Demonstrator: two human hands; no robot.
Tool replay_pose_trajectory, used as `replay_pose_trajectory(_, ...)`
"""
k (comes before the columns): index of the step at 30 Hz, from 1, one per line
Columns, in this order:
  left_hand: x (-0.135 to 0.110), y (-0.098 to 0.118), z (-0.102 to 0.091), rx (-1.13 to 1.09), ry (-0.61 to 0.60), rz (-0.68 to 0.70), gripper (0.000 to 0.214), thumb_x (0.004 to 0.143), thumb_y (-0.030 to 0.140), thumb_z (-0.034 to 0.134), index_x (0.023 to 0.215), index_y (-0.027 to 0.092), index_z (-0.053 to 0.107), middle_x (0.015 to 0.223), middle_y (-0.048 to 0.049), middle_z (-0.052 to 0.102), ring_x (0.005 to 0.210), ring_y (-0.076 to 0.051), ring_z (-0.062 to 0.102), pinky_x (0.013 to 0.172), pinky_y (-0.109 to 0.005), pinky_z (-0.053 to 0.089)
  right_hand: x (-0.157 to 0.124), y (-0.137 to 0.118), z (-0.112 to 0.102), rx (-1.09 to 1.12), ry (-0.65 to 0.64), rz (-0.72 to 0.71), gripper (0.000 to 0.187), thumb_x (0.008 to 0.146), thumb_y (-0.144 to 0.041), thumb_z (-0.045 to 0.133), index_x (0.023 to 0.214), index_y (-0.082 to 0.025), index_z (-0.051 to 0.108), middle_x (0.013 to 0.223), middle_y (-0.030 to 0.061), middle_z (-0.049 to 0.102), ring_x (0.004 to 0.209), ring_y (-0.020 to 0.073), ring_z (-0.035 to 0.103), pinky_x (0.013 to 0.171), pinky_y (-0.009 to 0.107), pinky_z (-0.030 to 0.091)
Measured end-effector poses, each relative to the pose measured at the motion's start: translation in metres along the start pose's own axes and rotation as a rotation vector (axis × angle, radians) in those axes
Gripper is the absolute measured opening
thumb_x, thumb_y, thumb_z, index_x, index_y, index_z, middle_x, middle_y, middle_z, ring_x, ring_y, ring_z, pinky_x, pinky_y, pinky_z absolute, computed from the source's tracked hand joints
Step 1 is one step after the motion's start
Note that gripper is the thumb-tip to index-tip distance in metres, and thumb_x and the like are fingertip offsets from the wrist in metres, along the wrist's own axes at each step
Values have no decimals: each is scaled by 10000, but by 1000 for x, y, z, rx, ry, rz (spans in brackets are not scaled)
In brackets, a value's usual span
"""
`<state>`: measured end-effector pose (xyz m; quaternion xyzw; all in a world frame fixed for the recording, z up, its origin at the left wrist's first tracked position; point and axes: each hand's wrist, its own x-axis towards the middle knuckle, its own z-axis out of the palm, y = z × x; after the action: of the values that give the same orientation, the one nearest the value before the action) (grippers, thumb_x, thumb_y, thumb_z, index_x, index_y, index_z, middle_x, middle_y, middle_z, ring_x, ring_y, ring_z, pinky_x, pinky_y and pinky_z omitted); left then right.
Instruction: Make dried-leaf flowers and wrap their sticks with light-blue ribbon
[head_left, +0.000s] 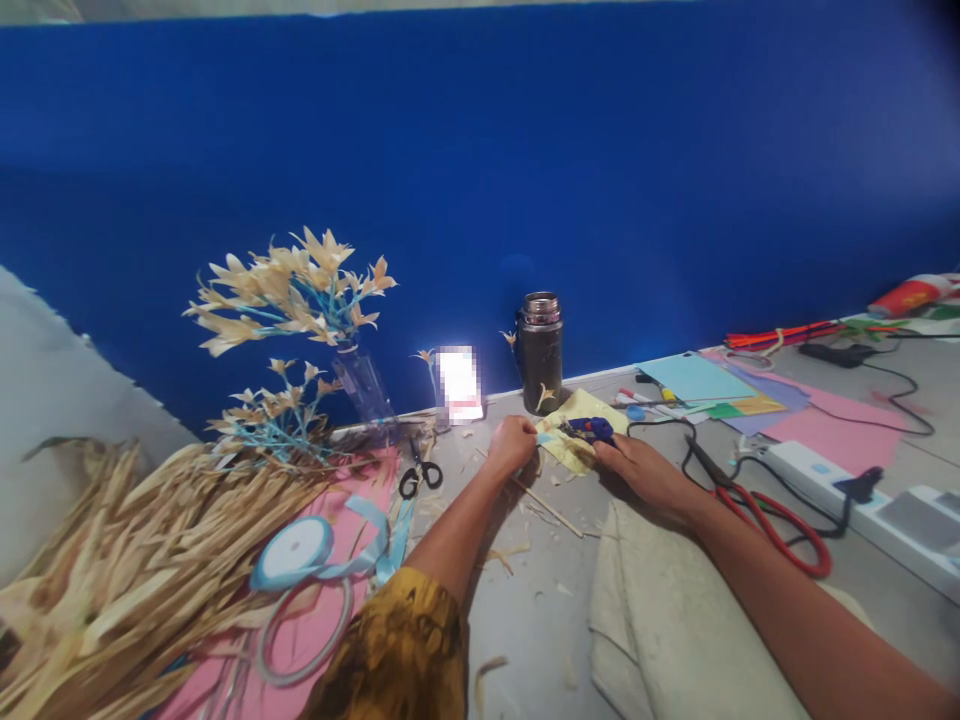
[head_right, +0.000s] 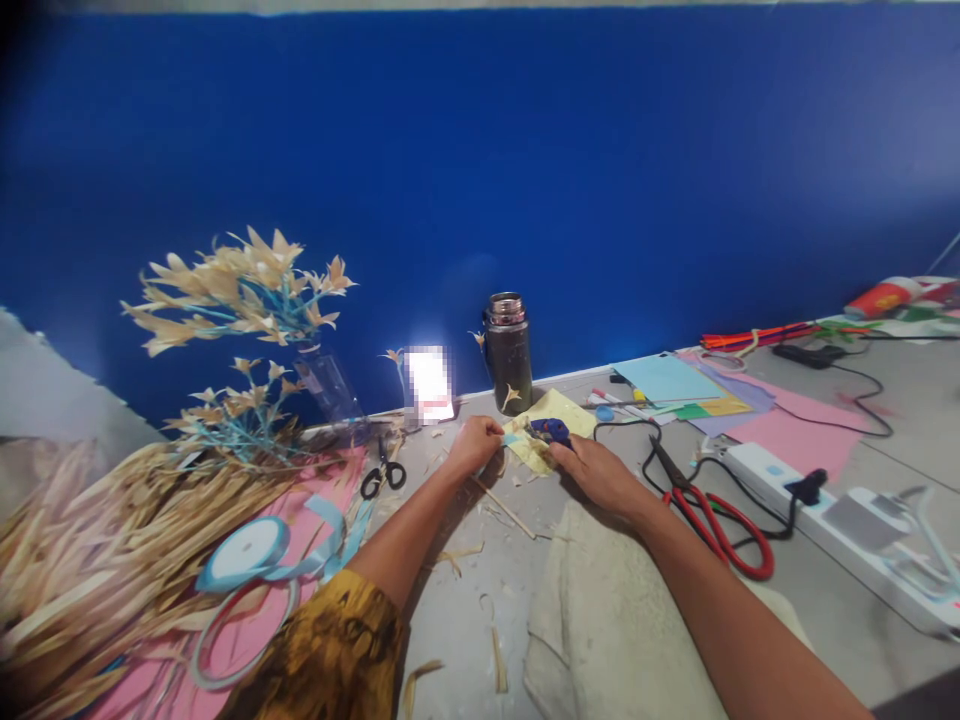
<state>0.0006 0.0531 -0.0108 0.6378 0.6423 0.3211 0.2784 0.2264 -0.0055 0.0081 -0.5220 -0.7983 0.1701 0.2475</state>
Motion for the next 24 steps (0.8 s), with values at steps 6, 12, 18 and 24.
replay_pose_trajectory(6,-2,-1,-3,-319,-26,29,92,665,76,668,682,149,721,628,-47,682,635,-161,627,656,-275,480,4,12,0,-101,18,140,520,1013,-482,250,913,-156,643,910,171,727,832,281,656,715,342,432)
replay_pose_trajectory(12,-8,16,-19,-726,-14,28,211,716,261,744,879,127,734,739,-71,748,689,-165,680,697,-286,519,-1,17,-6,-194,-2,118,400,932,-491,477,914,-159,699,963,180,732,904,300,656,732,331,408)
replay_pose_trajectory(18,-23,40,-29,-948,13,-3,382,570,345,875,835,133,698,757,-86,759,666,-169,673,655,-288,506,-9,24,-18,-123,17,1,281,675,-296,704,929,-188,752,1026,136,730,1009,329,625,855,381,436)
replay_pose_trajectory(24,-59,58,-29,-1059,20,-44,422,543,389,880,805,142,658,572,6,638,477,-83,508,464,-205,348,1,-31,-14,512,164,106,312,824,-459,566,907,-208,733,918,88,740,805,237,661,677,342,508)
